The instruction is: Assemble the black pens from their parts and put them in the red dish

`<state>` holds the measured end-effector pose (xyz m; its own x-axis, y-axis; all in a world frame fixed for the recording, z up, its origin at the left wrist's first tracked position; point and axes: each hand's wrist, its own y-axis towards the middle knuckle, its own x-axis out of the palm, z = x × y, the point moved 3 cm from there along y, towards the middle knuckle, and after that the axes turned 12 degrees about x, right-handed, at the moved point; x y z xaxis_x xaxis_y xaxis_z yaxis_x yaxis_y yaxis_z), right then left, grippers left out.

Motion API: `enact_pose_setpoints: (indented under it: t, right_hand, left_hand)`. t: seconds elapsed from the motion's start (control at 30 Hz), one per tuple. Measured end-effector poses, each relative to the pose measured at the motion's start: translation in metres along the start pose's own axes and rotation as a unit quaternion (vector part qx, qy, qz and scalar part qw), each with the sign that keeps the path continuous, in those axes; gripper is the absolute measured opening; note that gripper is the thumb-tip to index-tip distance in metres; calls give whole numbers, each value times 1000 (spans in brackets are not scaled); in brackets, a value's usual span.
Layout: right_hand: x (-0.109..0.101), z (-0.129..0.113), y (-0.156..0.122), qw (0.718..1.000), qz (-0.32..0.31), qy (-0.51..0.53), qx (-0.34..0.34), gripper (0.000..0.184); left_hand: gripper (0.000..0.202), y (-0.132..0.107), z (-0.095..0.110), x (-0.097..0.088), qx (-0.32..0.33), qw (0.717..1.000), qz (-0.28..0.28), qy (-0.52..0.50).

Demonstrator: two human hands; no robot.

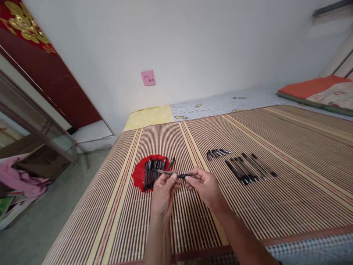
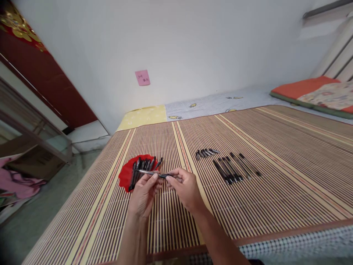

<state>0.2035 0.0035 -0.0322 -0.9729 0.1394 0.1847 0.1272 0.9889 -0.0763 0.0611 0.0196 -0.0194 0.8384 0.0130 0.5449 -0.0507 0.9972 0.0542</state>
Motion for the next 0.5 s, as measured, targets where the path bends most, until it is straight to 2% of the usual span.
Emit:
enact_pose_setpoints:
  t: [0.07, 0.13, 0.2, 0.27, 0.37, 0.5]
  right_hand:
    - [-5, 4, 3, 1000, -8, -8, 24, 27]
    - [-15, 6, 6, 999, 11, -8, 37, 31]
    - [-24, 5, 11, 999, 28, -11, 39, 32]
    - [-27, 1, 18, 999, 32, -21, 33, 31]
    - [-14, -10, 34, 999, 4, -49, 15, 28]
    - [24, -23, 62, 989, -60, -138, 12, 17]
  left_hand:
    - [40, 5, 4, -11, 5, 999, 36, 17]
    - [34, 10, 17, -30, 61, 990, 120, 38]
    - [21, 12, 35, -50, 140, 964, 224, 32]
    - [15, 13, 49, -64, 176, 943, 281, -4]
    - [12, 14, 57, -72, 162, 941, 294, -47]
    - [9, 15, 50, -70, 131, 948, 282, -68]
